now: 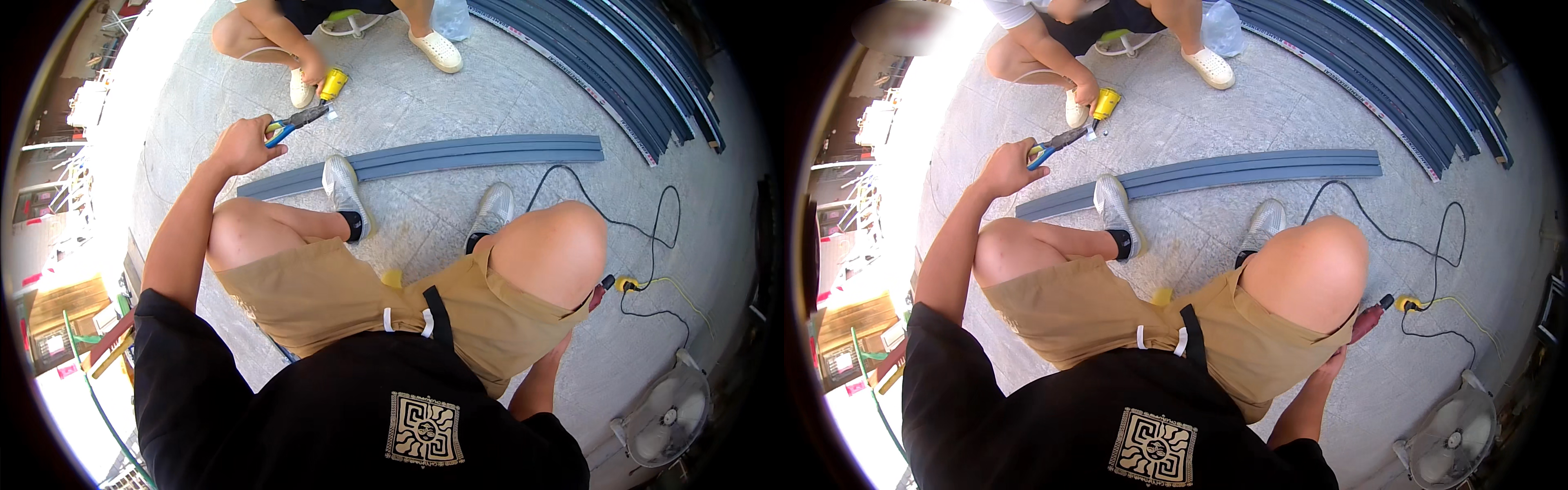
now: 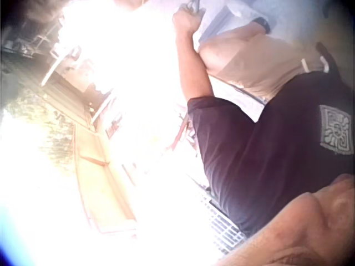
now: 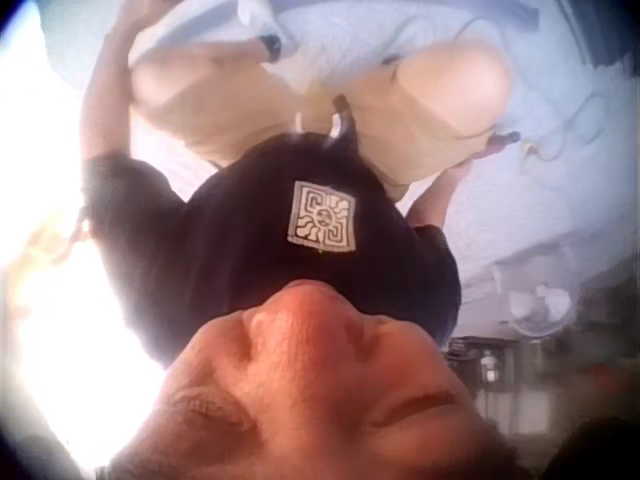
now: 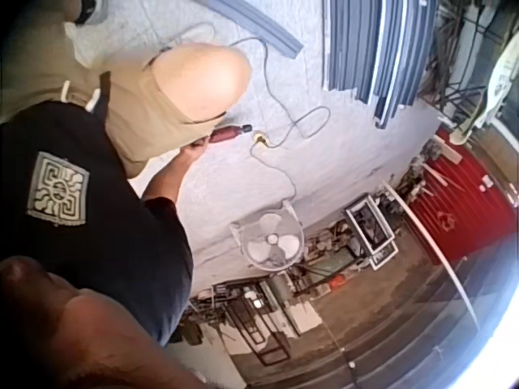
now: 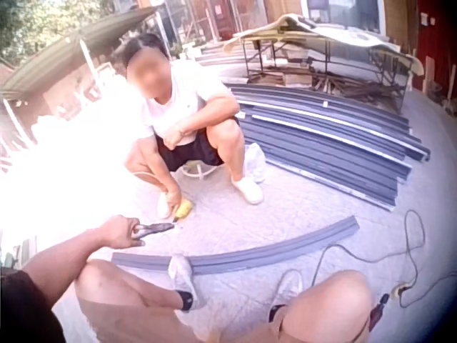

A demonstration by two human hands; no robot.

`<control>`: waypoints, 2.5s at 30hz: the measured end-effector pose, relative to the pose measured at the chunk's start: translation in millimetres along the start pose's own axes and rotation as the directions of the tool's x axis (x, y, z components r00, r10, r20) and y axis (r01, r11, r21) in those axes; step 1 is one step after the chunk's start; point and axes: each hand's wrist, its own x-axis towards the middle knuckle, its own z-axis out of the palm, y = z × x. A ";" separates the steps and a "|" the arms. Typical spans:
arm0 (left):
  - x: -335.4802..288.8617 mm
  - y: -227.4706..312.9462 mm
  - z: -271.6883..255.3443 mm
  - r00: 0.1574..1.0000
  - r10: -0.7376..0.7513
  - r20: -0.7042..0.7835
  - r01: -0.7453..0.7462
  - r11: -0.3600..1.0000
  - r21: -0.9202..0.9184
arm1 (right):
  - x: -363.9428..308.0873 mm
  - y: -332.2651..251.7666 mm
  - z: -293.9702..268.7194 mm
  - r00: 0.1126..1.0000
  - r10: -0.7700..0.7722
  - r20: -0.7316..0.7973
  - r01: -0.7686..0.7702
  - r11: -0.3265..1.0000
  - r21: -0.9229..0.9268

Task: The person uses pliers to hold a small metal bracket and then uses a power drill to create a hole in a curved metal strip while an assistant holds it in place.

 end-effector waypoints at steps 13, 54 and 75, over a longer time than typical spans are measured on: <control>-3.9 -33.1 28.4 0.995 0.086 -0.046 -0.088 0.996 -0.034 | -200.5 -97.7 216.6 0.598 -0.559 0.574 0.416 0.829 0.374; 60.8 -71.3 102.9 0.945 0.322 0.049 -0.309 0.934 -0.181 | -410.5 -14.0 477.3 0.247 -0.115 0.962 0.798 0.587 -0.135; 182.9 -12.0 318.3 0.928 0.372 -0.028 -0.369 0.903 -0.221 | -267.5 194.4 456.0 0.848 0.238 0.474 0.394 0.318 -0.863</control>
